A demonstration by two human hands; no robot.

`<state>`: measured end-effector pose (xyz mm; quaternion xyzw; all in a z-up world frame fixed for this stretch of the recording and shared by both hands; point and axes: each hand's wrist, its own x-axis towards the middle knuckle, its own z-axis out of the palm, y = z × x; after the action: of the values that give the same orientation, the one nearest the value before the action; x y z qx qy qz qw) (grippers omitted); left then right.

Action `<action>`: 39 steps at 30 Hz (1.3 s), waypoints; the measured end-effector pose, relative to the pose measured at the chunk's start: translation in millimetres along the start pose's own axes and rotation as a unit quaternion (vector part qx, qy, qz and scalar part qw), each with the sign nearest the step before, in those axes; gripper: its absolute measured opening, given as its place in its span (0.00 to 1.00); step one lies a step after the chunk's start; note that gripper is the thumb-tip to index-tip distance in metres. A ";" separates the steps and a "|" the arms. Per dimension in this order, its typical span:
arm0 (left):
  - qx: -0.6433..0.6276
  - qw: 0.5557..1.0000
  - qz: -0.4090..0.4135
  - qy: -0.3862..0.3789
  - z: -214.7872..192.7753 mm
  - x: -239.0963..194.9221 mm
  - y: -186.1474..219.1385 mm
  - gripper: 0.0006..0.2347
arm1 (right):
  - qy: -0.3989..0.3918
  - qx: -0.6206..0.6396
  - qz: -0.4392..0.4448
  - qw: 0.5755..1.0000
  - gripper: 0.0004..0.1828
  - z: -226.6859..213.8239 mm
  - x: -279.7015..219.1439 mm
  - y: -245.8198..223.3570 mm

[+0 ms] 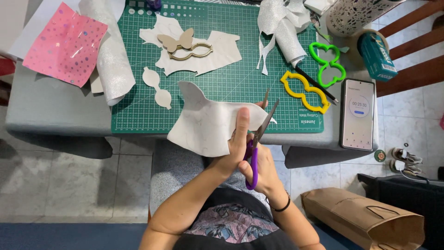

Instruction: Tracing a butterfly template onto a white sheet and cutting the shape out using scissors

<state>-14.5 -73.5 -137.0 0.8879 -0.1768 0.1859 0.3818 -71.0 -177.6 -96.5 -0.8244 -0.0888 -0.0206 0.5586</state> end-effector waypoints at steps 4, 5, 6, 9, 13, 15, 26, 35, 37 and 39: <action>-0.032 0.999 -0.031 -0.015 -4.3 0.9 7.5 0.26 | 0.015 -0.006 -0.009 1.000 0.31 3.4 -5.9 9.2; -0.043 0.998 -0.041 -0.020 -5.8 -0.2 9.5 0.26 | 0.017 -0.012 -0.004 1.000 0.30 5.2 -10.1 15.1; -0.044 0.998 -0.041 -0.020 -4.5 3.5 12.0 0.26 | 0.017 -0.012 -0.004 1.000 0.30 4.6 -8.2 13.0; -0.065 0.995 -0.063 -0.031 -3.8 11.8 17.6 0.26 | 0.027 0.013 -0.006 1.000 0.25 3.7 -5.9 10.3; -0.099 0.990 -0.092 -0.046 -7.5 18.3 22.5 0.26 | 0.029 0.004 -0.007 1.000 0.26 1.8 -6.6 12.5; -0.110 0.987 -0.102 -0.052 -9.9 20.8 24.2 0.26 | 0.029 0.014 -0.008 0.999 0.26 0.1 -5.2 8.7; -0.199 0.959 -0.179 -0.098 -21.7 39.4 32.4 0.27 | 0.096 0.113 0.004 0.989 0.22 -13.0 -9.0 10.7; -0.243 0.930 -0.209 -0.182 -74.0 81.8 39.2 0.27 | 0.210 0.117 0.004 0.971 0.12 -56.3 25.0 -7.5; -0.232 0.927 -0.219 -0.198 -100.5 99.9 50.0 0.29 | 0.194 0.116 -0.001 0.974 0.11 -58.6 30.4 -15.0; -0.220 0.923 -0.232 -0.216 -121.8 111.9 57.2 0.31 | 0.178 0.115 -0.002 0.977 0.09 -58.6 36.5 -22.3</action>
<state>32.8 -39.1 27.9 0.8162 -0.0802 -0.1474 0.5529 -35.1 -219.2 -49.2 -0.7373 0.0084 -0.1578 0.6568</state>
